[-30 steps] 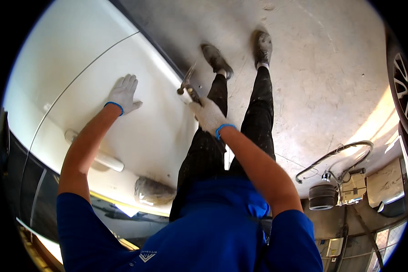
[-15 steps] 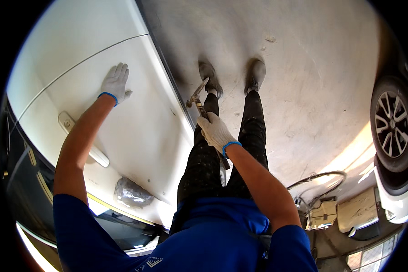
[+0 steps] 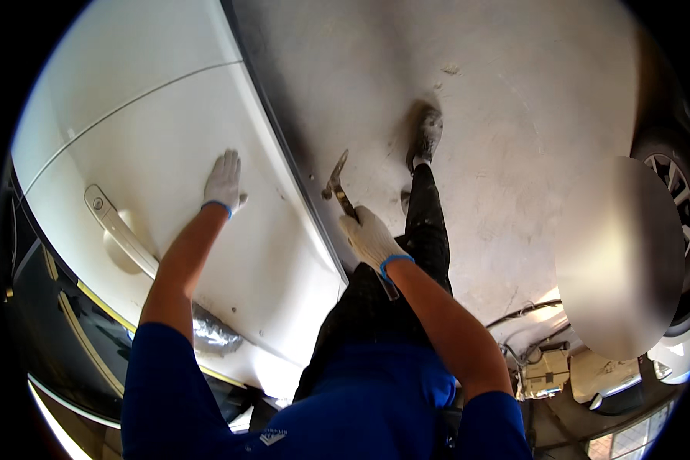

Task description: The person puts on gloves and uses a hammer to repeatedly tap the side panel of a white car, likely to smooth out a dent. The person walks around the vehicle and continues hammering the same area from different angles.

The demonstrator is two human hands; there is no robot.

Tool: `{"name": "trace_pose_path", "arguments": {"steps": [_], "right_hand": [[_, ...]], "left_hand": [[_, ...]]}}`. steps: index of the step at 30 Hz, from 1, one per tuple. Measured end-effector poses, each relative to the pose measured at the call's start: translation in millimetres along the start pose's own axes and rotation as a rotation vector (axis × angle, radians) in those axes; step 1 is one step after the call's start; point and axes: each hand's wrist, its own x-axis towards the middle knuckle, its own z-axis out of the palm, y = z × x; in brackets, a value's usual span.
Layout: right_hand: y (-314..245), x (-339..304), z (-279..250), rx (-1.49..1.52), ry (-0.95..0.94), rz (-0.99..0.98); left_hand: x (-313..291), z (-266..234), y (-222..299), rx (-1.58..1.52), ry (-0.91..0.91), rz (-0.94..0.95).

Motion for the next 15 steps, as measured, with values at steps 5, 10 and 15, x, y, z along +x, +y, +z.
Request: {"name": "trace_pose_path", "arguments": {"steps": [5,10,15], "right_hand": [[24.0,-34.4,-8.5,0.157,0.049,0.03],[24.6,-72.1,9.7,0.084,0.026,-0.006],[11.2,-114.3,23.3,0.054,-0.008,-0.224]], "left_hand": [[-79.2,19.2,54.3,0.076,0.053,0.022],[-154.9,10.7,70.4,0.038,-0.036,0.056],[-246.8,45.8,74.9,-0.302,0.245,-0.04]]}}
